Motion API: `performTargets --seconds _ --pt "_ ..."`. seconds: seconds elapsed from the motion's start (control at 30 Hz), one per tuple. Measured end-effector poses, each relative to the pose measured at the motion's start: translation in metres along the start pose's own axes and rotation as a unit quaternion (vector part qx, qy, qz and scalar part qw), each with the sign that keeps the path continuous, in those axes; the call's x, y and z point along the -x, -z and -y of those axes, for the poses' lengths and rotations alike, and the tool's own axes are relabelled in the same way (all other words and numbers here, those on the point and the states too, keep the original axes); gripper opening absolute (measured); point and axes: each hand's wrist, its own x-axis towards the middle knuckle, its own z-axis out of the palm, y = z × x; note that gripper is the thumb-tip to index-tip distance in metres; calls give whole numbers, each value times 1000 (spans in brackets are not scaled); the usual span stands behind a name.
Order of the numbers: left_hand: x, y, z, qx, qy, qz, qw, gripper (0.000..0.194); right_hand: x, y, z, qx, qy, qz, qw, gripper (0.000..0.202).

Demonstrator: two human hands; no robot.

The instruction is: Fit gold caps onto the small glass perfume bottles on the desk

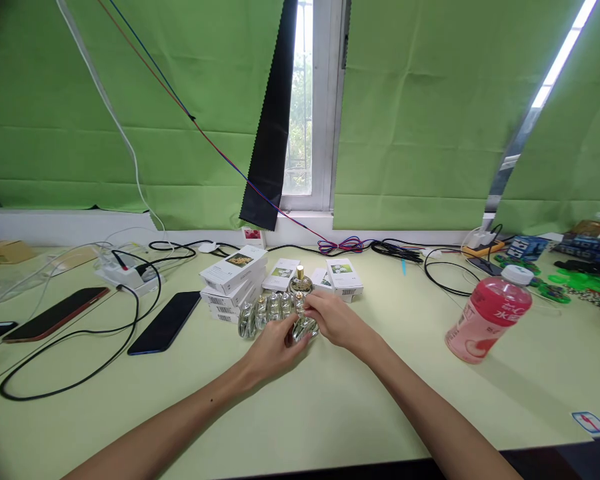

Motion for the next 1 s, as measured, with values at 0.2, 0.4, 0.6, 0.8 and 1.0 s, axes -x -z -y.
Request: performTargets --seconds 0.2,0.4,0.6,0.8,1.0 --pt "1 -1 0 4 3 -3 1000 24 -1 -4 -5 -11 0 -16 1000 15" --pt "-1 0 0 7 0 1 1000 22 -1 -5 -6 -32 -14 -30 999 16" --pt "0 2 -2 8 0 5 1000 21 -1 -7 -5 -55 -26 -35 998 16" --pt "1 1 -1 10 -1 4 1000 23 -1 -7 -6 -57 -32 -31 997 16" --pt "0 1 -1 19 1 6 1000 21 -1 -7 -5 -47 -31 -30 998 17"
